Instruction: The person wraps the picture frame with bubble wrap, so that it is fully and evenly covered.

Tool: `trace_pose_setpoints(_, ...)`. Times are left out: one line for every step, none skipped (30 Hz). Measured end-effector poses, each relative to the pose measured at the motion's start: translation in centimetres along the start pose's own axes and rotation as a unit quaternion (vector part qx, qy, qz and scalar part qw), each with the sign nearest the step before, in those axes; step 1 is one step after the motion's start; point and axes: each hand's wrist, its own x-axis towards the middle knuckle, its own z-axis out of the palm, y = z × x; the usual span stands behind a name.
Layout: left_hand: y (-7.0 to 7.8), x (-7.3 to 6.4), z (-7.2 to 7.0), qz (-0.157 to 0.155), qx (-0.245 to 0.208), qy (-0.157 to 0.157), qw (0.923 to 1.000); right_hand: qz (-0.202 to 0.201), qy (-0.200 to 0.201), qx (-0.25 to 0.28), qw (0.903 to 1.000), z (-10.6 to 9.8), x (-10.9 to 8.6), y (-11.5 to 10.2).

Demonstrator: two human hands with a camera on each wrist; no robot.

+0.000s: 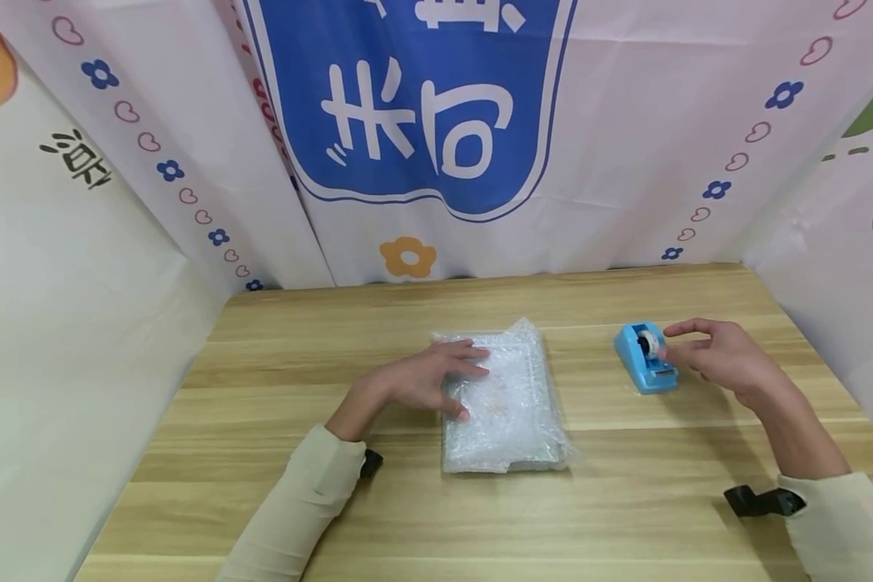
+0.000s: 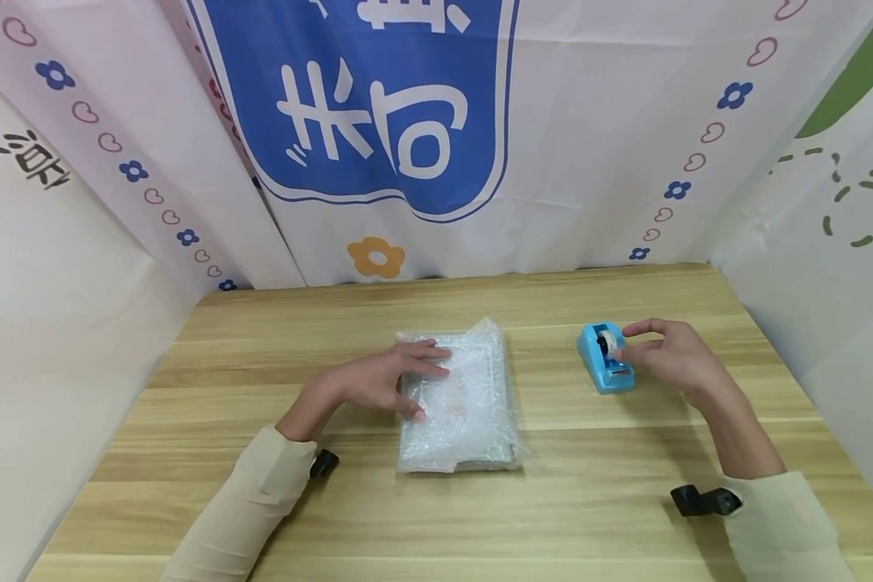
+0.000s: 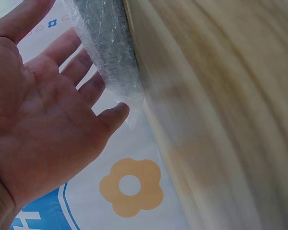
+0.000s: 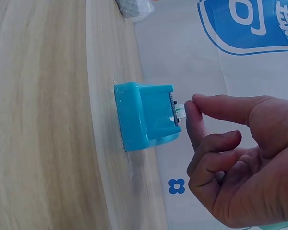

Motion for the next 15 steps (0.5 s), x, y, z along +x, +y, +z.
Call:
trace_pose_setpoints(0.0, 0.0, 0.0, 0.0, 0.0, 0.001, 1.0, 0.0, -0.001, 0.0, 1.0, 0.0, 0.0, 0.0)
trace_pose_setpoints(0.1, -0.1, -0.1, 0.001, 0.001, 0.001, 1.0, 0.001, -0.002, -0.002, 1.0, -0.1, -0.1, 0.0)
trace_pose_setpoints(0.1, -0.1, -0.1, 0.003, 0.002, 0.002, 1.0, 0.002, -0.005, -0.001, 1.0, -0.1, -0.2, 0.1)
trace_pose_setpoints(0.1, -0.1, -0.1, 0.004, 0.002, 0.002, 1.0, 0.003, -0.007, -0.001, 1.0, -0.1, -0.2, 0.1)
trace_pose_setpoints(0.1, -0.1, -0.1, 0.004, 0.002, 0.001, 1.0, 0.004, -0.008, -0.001, 1.0, -0.1, -0.4, 0.1)
trace_pose_setpoints(0.2, -0.2, -0.1, 0.005, 0.003, 0.001, 1.0, 0.003, -0.01, 0.001, 0.9999, -0.1, -0.5, 0.1)
trace_pose_setpoints(0.2, -0.2, -0.1, 0.005, 0.002, 0.001, 1.0, 0.002, -0.011, 0.001, 0.9999, 0.0, -0.6, 0.1)
trace_pose_setpoints(0.2, -0.2, -0.1, 0.005, 0.003, 0.0, 1.0, 0.001, -0.012, 0.001, 0.9999, 0.0, -0.8, 0.1)
trace_pose_setpoints(0.2, -0.3, -0.1, 0.005, 0.003, 0.0, 1.0, -0.003, -0.013, 0.0, 0.9999, -0.1, -0.9, 0.2)
trace_pose_setpoints(0.2, -0.3, -0.1, 0.005, 0.003, 0.0, 1.0, -0.008, -0.012, -0.002, 0.9999, -0.1, -1.1, 0.2)
trace_pose_setpoints(0.2, -0.3, -0.1, 0.005, 0.004, 0.0, 1.0, -0.013, -0.012, -0.004, 0.9998, -0.1, -1.3, 0.2)
trace_pose_setpoints(0.2, -0.3, -0.1, 0.005, 0.006, 0.0, 1.0, -0.018, -0.011, -0.007, 0.9998, -0.2, -1.5, 0.3)
trace_pose_setpoints(0.2, -0.3, -0.1, 0.004, 0.006, 0.0, 1.0, -0.023, -0.011, -0.011, 0.9996, -0.2, -1.7, 0.3)
trace_pose_setpoints(0.2, -0.3, -0.1, 0.004, 0.007, 0.001, 1.0, -0.029, -0.011, -0.013, 0.9995, -0.2, -1.9, 0.4)
trace_pose_setpoints(0.2, -0.3, -0.1, 0.004, 0.006, 0.001, 1.0, -0.033, -0.011, -0.014, 0.9993, -0.2, -2.1, 0.4)
